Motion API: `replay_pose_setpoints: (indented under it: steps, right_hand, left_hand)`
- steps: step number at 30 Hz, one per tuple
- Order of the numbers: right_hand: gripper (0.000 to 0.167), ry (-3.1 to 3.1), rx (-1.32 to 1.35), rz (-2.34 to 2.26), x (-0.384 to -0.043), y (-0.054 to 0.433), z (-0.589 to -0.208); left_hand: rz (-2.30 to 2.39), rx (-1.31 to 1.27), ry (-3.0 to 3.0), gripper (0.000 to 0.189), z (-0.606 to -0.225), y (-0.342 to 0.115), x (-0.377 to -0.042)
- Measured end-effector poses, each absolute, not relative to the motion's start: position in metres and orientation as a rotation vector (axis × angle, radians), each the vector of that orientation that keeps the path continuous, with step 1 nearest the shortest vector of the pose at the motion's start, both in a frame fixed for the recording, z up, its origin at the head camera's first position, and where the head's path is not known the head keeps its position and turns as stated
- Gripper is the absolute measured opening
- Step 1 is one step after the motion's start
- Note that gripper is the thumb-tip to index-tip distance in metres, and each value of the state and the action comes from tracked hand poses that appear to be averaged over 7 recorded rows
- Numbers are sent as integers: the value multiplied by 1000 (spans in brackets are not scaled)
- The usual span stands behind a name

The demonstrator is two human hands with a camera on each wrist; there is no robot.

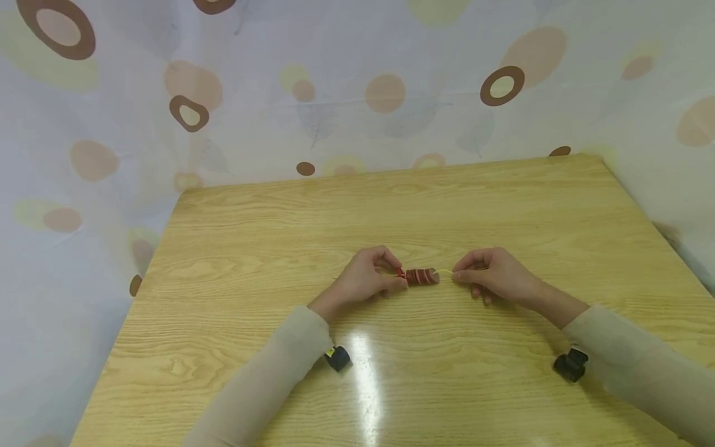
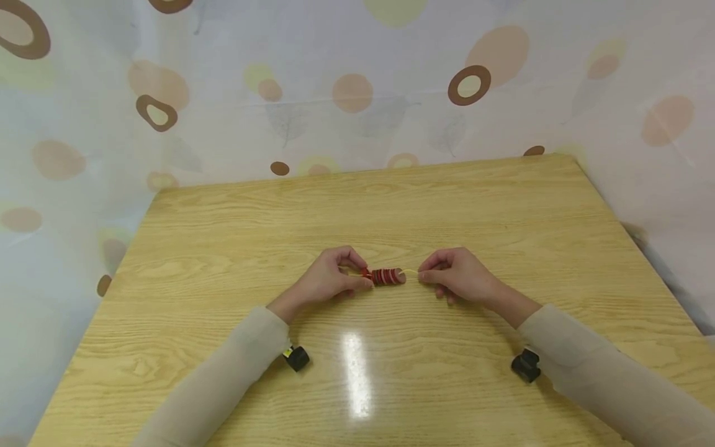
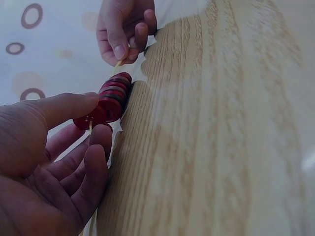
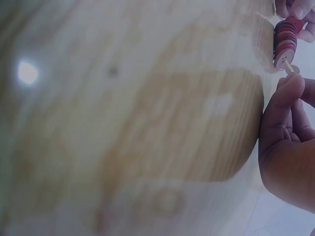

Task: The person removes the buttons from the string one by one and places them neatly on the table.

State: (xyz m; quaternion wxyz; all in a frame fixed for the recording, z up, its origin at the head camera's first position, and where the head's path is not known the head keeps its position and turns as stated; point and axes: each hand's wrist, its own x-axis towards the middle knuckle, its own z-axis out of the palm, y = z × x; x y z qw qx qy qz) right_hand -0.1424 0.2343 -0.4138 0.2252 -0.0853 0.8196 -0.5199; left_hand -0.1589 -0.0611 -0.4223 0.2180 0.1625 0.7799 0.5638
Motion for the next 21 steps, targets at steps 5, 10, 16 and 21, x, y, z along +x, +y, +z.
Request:
replay_pose_setpoints:
  steps: [5,10,16,21]
  right_hand:
    - [26,2258,-252,-1433,-143,234,-413]
    - [27,2244,-264,-1438,-143,234,-413]
    - [28,2232,-271,-1441,-144,235,-414]
    - [27,2232,-275,-1435,-143,235,-413]
  left_hand:
    - [1543,445,2162,30,-422,-62,-159]
    - [1555,412,2140,32,-420,-63,-157]
    - [1555,379,2140,31,-419,-63,-156]
    - [1544,391,2147,30,-420,-65,-156]
